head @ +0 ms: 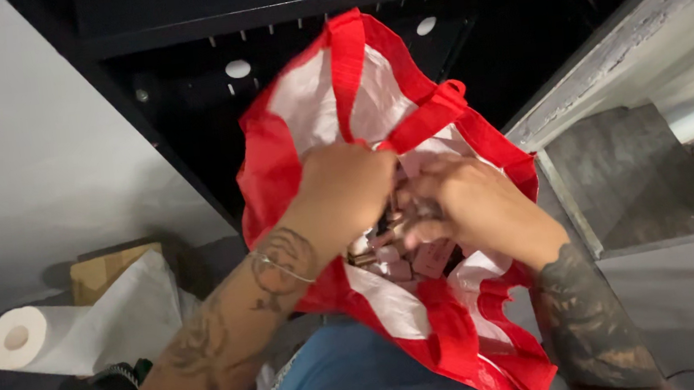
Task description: The person removes cosmetic bottles and a white box from a red shopping bag, wipes each bottle with a cloth, and places them on a black shelf. The person also places the white box on the shelf.
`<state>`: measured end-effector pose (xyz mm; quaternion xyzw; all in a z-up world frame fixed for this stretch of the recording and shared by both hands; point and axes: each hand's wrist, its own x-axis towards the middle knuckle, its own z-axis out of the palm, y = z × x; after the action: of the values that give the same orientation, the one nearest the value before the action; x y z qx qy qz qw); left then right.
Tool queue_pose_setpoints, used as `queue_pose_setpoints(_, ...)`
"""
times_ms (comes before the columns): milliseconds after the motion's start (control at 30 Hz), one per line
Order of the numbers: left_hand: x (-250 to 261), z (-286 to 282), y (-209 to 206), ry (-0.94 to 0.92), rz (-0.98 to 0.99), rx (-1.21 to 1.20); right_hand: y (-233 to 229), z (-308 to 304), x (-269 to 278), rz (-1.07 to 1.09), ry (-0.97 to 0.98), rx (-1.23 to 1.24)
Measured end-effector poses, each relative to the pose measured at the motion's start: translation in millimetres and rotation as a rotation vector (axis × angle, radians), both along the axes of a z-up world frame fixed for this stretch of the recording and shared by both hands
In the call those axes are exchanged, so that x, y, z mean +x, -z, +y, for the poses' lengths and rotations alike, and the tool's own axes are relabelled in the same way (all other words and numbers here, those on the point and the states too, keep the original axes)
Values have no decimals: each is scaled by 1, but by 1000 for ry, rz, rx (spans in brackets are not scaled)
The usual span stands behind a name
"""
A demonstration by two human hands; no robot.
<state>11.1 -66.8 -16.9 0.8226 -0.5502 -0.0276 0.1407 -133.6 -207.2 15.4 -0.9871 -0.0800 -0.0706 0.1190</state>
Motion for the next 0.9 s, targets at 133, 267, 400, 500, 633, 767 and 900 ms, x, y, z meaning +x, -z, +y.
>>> queue_pose_setpoints(133,26,30,64,37,373,-68,5,0,-1,-44,118,127)
queue_pose_setpoints(267,26,51,99,-438,1037,-191,0,3,2,33,266,186)
queue_pose_setpoints(400,37,43,123,-82,46,-8,1,7,5,53,286,165)
queue_pose_setpoints(500,42,30,120,-6,16,370,-2,4,2,105,150,-6)
queue_pose_setpoints(633,31,29,107,9,24,346,-8,5,0,213,102,48)
queue_pose_setpoints(767,24,41,103,45,104,338,-11,8,1,245,42,119)
queue_pose_setpoints(900,22,41,111,-205,355,125,-9,5,-2,211,-20,179)
